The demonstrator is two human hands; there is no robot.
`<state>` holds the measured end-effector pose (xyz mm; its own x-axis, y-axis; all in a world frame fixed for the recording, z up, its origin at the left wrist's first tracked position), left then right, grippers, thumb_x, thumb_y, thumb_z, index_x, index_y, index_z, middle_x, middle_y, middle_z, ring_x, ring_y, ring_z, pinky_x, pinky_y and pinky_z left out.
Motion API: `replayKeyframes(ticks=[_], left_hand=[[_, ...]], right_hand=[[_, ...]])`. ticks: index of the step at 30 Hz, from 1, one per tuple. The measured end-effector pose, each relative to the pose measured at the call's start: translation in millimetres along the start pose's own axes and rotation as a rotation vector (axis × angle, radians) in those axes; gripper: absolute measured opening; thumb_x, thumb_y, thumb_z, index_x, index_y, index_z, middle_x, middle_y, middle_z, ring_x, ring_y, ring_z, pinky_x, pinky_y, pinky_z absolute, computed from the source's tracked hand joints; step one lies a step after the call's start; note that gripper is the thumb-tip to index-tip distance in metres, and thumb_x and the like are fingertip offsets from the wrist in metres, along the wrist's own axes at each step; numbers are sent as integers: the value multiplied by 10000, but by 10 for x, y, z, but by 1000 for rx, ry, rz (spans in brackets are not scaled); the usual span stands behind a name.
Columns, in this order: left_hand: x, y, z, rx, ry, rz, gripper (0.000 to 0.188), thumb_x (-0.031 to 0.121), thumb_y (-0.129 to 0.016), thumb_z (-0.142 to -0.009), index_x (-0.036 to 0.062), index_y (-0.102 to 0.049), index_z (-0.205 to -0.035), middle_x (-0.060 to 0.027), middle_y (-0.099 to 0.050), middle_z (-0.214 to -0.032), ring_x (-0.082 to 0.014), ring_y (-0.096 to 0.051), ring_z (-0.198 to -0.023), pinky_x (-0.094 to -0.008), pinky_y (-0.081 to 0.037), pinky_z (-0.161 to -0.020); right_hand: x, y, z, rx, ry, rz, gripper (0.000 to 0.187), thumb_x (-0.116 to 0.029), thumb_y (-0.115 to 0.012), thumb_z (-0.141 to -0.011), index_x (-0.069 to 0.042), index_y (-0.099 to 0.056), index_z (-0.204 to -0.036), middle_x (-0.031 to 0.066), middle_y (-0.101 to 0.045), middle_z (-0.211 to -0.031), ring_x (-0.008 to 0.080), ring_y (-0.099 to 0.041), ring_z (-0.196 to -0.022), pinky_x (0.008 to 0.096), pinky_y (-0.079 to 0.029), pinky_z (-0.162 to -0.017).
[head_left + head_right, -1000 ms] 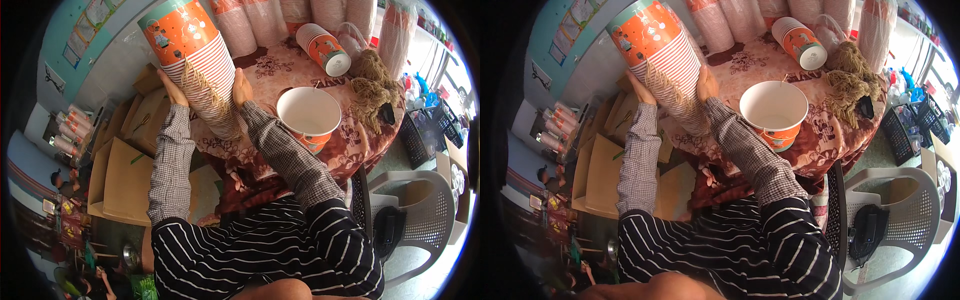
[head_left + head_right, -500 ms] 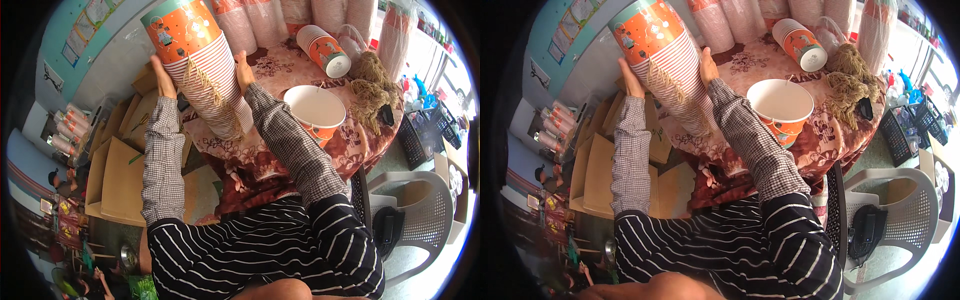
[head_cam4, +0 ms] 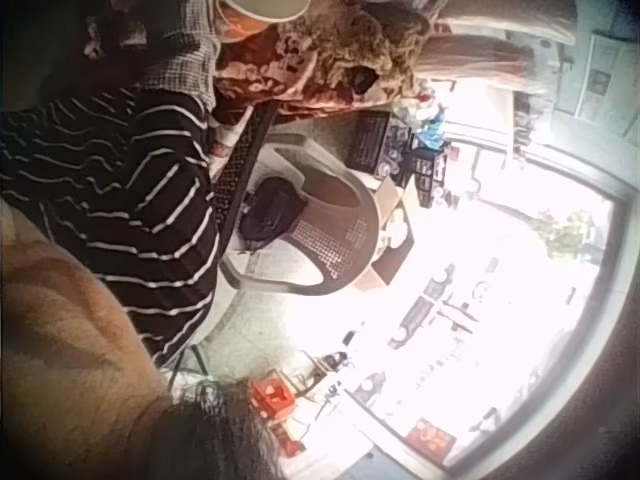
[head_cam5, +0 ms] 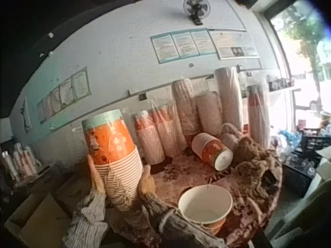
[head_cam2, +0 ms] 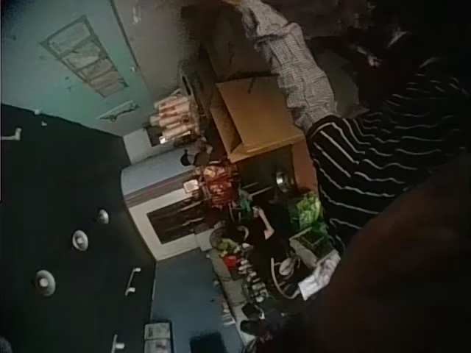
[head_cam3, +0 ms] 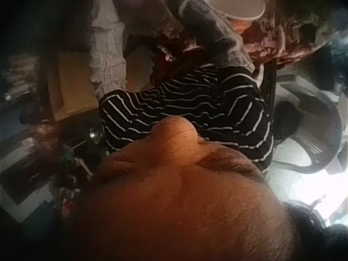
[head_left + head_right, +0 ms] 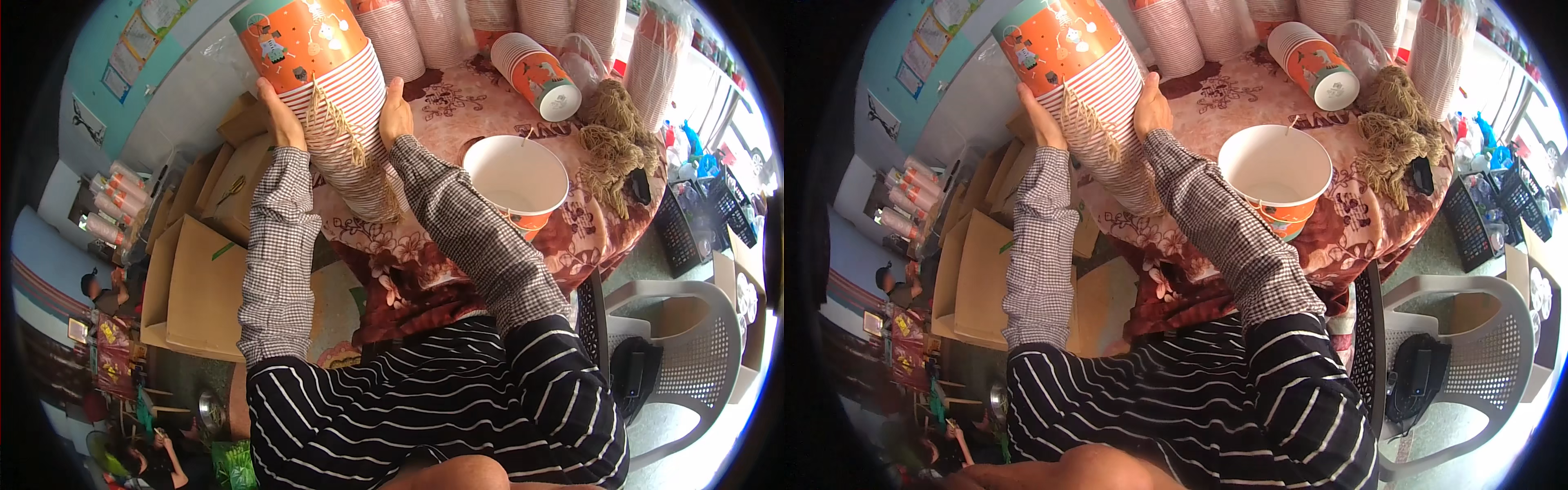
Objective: Removing small pieces of adhesive tape or stickers from the edges of decorated paper buckets.
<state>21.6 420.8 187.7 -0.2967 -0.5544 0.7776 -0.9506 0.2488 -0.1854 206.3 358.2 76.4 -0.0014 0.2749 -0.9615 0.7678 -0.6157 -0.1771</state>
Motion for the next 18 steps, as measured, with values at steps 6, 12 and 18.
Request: replayKeyframes(ticks=[6, 12, 18], left_hand=[[-31, 65, 32, 31, 25, 9, 746, 604, -256, -969, 42, -285, -1459, -141, -411, -1445, -292, -449, -1287, -389, -360, -1073], [9, -15, 129, 27, 33, 125, 778, 639, -229, -967, 37, -303, -1455, -139, -395, -1460, -288, -416, -1316, -391, -334, -1094], [9, 221, 21, -53, 23, 140, 847, 695, -260, -935, 55, -240, -1489, -132, -302, -1516, -283, -333, -1372, -412, -288, -1122]], right_hand=[[-21, -60, 91, -22, -63, 26, 875, -629, -44, -952, 14, -469, -1366, 252, -507, -1345, 386, -443, -1288, 435, -300, -1090], [69, -17, -40, -112, -20, -145, 884, -669, -166, -945, 52, -434, -1381, 214, -492, -1379, 307, -481, -1262, 364, -330, -1076], [444, 35, 101, -126, -5, -111, 829, -597, -132, -975, 68, -448, -1356, 262, -478, -1375, 353, -414, -1325, 355, -270, -1112]])
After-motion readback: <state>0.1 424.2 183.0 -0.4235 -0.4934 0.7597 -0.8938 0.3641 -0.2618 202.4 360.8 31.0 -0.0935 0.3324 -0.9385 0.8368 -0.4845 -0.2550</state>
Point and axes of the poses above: each hand's wrist, its own z-axis away from the middle knuckle, its own y-axis out of the back of the hand, x = y × z, the point moved 8 cm from there along -z, towards the middle knuckle
